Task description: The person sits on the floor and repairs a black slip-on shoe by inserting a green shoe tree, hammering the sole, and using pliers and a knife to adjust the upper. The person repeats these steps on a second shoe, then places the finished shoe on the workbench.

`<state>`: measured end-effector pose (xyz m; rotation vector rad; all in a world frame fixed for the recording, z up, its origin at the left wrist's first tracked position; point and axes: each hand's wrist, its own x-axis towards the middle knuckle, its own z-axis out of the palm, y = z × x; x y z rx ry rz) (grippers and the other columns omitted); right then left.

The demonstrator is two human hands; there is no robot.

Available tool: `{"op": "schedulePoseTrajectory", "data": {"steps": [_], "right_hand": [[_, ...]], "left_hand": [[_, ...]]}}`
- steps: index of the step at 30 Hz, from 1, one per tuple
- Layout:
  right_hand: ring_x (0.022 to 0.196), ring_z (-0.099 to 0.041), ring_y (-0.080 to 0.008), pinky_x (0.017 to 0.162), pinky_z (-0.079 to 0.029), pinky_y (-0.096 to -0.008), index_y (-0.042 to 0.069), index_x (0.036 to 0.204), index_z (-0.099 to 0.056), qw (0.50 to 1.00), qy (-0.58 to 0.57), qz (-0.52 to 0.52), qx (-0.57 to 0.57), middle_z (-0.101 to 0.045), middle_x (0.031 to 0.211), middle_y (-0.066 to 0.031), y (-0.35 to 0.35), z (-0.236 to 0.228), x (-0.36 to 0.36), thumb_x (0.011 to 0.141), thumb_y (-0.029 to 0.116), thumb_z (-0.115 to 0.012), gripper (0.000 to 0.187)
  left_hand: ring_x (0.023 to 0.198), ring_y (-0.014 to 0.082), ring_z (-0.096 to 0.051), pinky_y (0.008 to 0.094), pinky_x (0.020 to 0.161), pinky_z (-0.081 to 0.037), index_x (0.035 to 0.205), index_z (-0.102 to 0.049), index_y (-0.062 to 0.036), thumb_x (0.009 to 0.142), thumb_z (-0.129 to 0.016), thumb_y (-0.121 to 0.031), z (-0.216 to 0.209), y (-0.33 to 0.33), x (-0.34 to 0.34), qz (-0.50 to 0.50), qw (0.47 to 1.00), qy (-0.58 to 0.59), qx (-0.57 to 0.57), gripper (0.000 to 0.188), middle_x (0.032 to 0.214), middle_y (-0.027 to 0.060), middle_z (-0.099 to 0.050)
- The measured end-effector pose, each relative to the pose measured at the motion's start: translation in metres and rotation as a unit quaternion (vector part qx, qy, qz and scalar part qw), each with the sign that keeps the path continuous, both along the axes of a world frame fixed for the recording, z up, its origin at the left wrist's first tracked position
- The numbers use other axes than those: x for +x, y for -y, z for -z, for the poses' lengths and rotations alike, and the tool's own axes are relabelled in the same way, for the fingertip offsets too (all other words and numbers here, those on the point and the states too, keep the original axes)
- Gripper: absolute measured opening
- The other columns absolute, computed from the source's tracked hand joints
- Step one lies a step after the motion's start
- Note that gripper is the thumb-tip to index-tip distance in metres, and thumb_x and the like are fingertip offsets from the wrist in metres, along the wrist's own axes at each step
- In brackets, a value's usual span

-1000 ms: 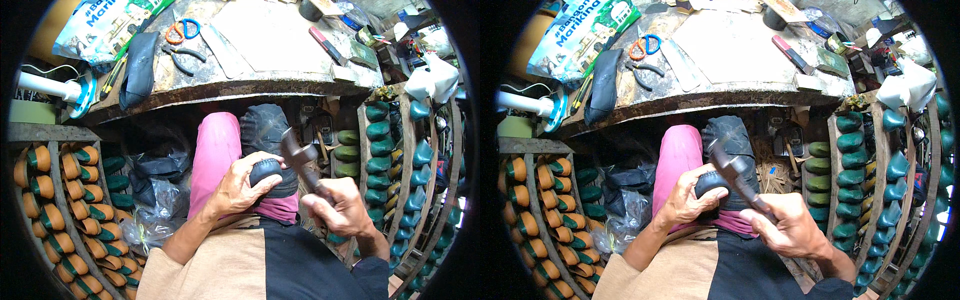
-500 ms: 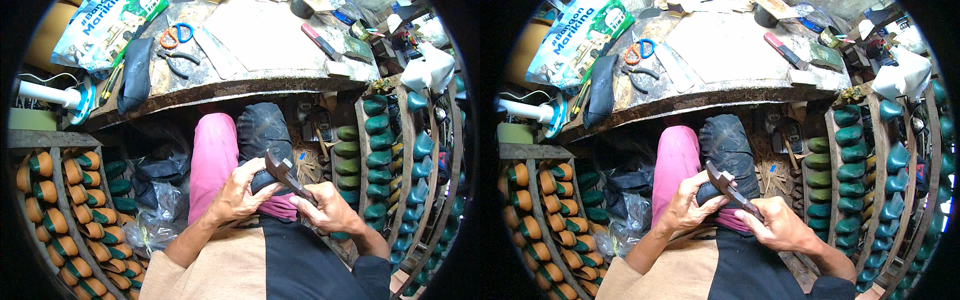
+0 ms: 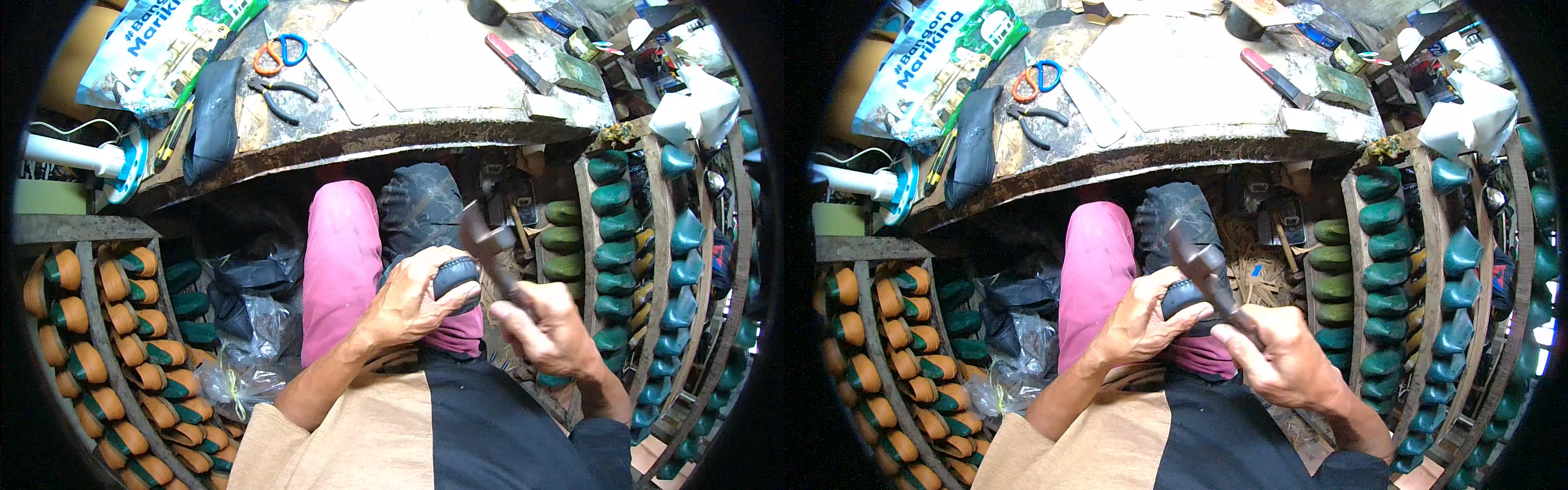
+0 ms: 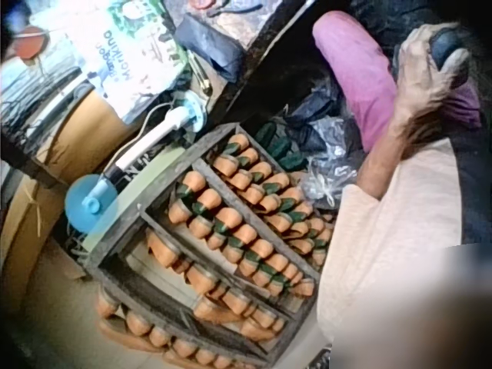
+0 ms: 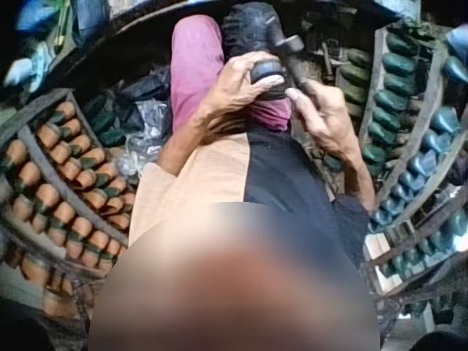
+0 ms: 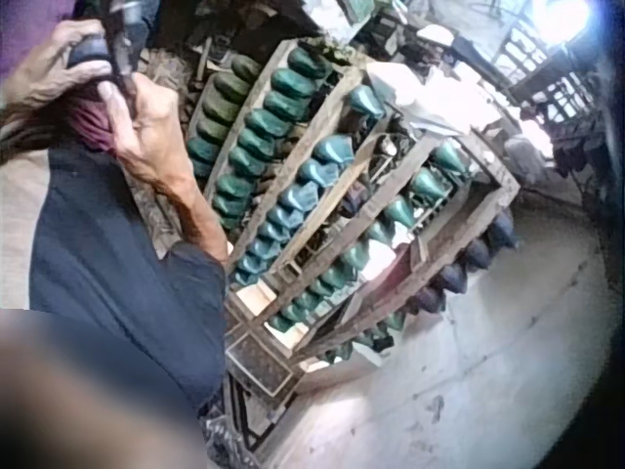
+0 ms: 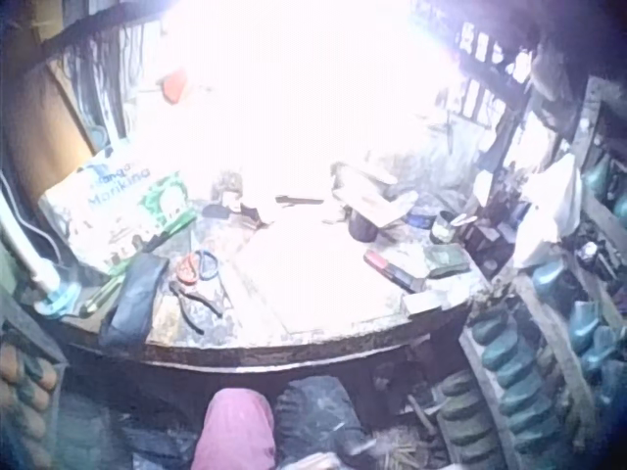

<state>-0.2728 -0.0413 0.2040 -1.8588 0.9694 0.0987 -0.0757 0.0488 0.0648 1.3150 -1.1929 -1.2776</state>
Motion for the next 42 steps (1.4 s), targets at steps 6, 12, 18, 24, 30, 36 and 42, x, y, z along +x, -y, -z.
{"op": "schedulePoseTrajectory", "data": {"steps": [6,12,18,24,30,36,42], "right_hand": [[0.053,-0.049,-0.0127,0.051,-0.04,-0.0379,-0.001,0.089,-0.066,0.996,0.058,0.064,0.036,-0.055,0.061,-0.0068,-0.004,0.014,-0.011,0.109,0.013,-0.074,0.026],[0.059,-0.06,-0.0408,0.056,-0.045,-0.048,0.001,0.082,-0.063,0.99,0.021,-0.03,-0.135,-0.058,0.067,-0.0212,0.007,0.036,0.001,0.103,0.018,-0.082,0.033],[0.066,-0.052,-0.0095,0.058,-0.04,-0.0304,0.004,0.114,-0.06,0.935,0.226,0.158,-0.221,-0.058,0.077,-0.0004,0.05,0.052,0.039,0.1,0.005,-0.083,0.027],[0.056,-0.051,-0.0038,0.05,-0.036,-0.025,0.002,0.114,-0.07,0.931,0.253,0.217,-0.148,-0.059,0.073,0.005,0.14,0.096,0.106,0.108,0.008,-0.078,0.011],[0.065,-0.055,-0.0048,0.058,-0.042,-0.0305,0.005,0.113,-0.084,0.951,0.097,0.21,-0.207,-0.063,0.071,0.0054,0.221,0.132,0.15,0.105,0.026,-0.084,0.023],[0.068,-0.069,-0.0197,0.069,-0.054,-0.0427,0.009,0.113,-0.086,0.927,0.037,0.171,-0.331,-0.073,0.073,-0.0112,0.276,0.16,0.192,0.099,0.032,-0.081,0.027],[0.08,-0.068,-0.0183,0.076,-0.053,-0.0392,0.006,0.11,-0.085,0.921,0.038,0.085,-0.378,-0.074,0.09,-0.0076,0.302,0.179,0.224,0.096,0.022,-0.082,0.021]], "left_hand": [[0.078,0.0035,-0.06,0.0246,0.067,-0.052,0.132,-0.073,-0.0035,0.109,-0.079,-0.011,0.004,0.008,0.012,0.009,0.996,-0.086,-0.014,0.025,0.097,-0.0017,-0.074],[0.079,0.0036,-0.061,0.0244,0.068,-0.051,0.139,-0.074,-0.0039,0.109,-0.078,-0.01,0.012,0.005,0.018,0.005,0.992,-0.122,-0.01,0.031,0.1,0.0014,-0.076],[0.109,0.0152,-0.074,0.0314,0.103,-0.058,0.133,-0.077,0.0012,0.107,-0.082,-0.02,0.033,0.023,0.04,-0.023,0.98,-0.2,0.007,0.034,0.118,0.0084,-0.083],[0.112,0.012,-0.073,0.0295,0.105,-0.056,0.135,-0.076,0.0037,0.113,-0.074,-0.031,0.086,0.055,0.09,-0.002,0.984,-0.176,-0.008,0.042,0.124,0.0063,-0.083],[0.113,0.0121,-0.073,0.0285,0.105,-0.057,0.137,-0.075,0.0051,0.114,-0.073,-0.028,0.118,0.052,0.108,-0.024,0.941,-0.336,0.044,0.041,0.125,0.0084,-0.083],[0.111,0.0098,-0.072,0.0269,0.103,-0.056,0.137,-0.075,0.0034,0.114,-0.073,-0.029,0.118,0.056,0.103,-0.021,0.946,-0.321,0.042,0.04,0.125,0.0069,-0.083],[0.107,0.0077,-0.07,0.0249,0.098,-0.056,0.137,-0.075,0.002,0.114,-0.073,-0.026,0.12,0.063,0.096,-0.012,0.945,-0.327,0.028,0.036,0.121,0.0052,-0.083]]}}
